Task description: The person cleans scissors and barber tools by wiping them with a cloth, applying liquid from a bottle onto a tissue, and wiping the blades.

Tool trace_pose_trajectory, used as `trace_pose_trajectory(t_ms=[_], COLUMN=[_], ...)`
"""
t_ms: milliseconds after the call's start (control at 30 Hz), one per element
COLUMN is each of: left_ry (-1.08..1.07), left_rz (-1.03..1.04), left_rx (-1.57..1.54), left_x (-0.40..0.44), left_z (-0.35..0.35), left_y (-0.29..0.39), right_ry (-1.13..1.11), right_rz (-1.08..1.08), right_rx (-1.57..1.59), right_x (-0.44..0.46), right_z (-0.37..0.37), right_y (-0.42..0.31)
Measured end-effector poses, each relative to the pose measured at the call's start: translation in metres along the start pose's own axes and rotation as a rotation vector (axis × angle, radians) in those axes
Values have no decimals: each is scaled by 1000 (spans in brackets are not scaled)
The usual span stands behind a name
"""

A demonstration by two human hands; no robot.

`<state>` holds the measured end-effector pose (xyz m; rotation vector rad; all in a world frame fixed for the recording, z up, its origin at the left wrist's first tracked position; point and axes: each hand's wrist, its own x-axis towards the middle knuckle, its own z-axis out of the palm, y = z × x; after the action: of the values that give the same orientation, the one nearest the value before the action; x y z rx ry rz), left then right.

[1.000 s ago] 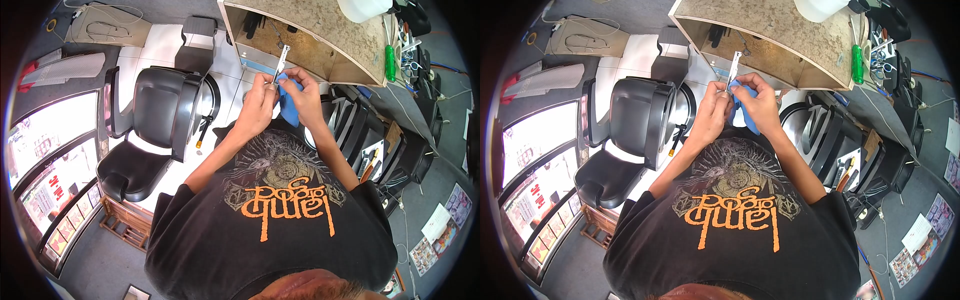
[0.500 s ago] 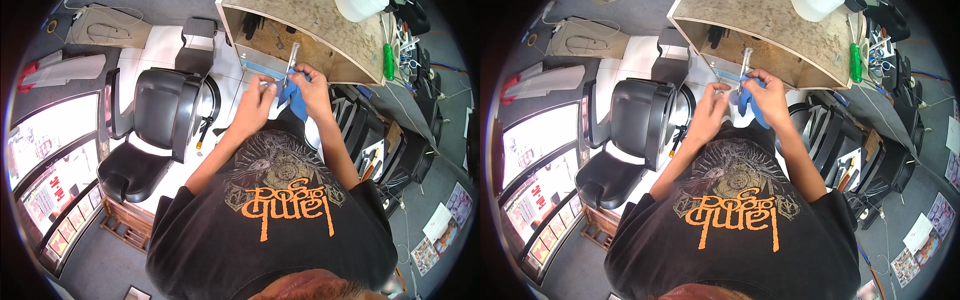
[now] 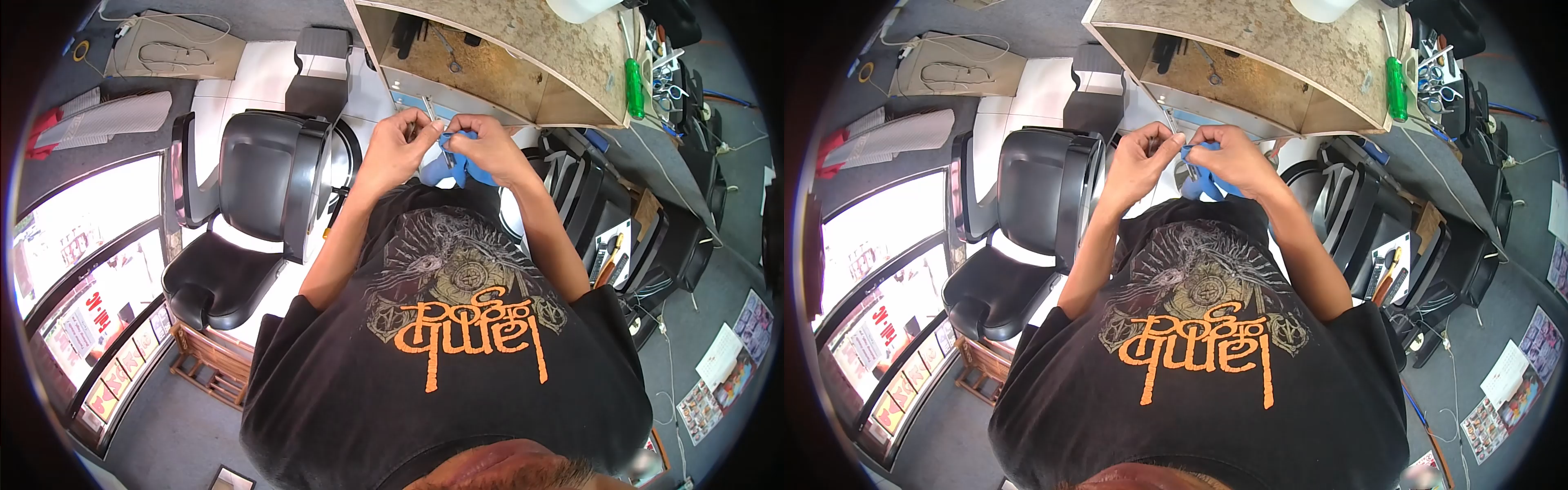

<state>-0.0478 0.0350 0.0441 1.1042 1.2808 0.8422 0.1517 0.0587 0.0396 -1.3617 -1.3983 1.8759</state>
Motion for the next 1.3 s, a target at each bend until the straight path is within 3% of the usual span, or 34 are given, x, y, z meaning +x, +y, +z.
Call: trace_pose_trajectory(t_ms=[333, 833, 1300], left_ry=[199, 308, 429], left_rz=[65, 140, 350], left_rx=[15, 115, 42], left_x=[-7, -4, -1], left_z=[19, 18, 9], left_y=[-11, -12, -19], right_ry=[66, 16, 248], right_rz=[9, 7, 148], right_rx=[98, -119, 475], right_x=[-2, -3, -10], right_z=[19, 9, 11], right_y=[16, 29, 21])
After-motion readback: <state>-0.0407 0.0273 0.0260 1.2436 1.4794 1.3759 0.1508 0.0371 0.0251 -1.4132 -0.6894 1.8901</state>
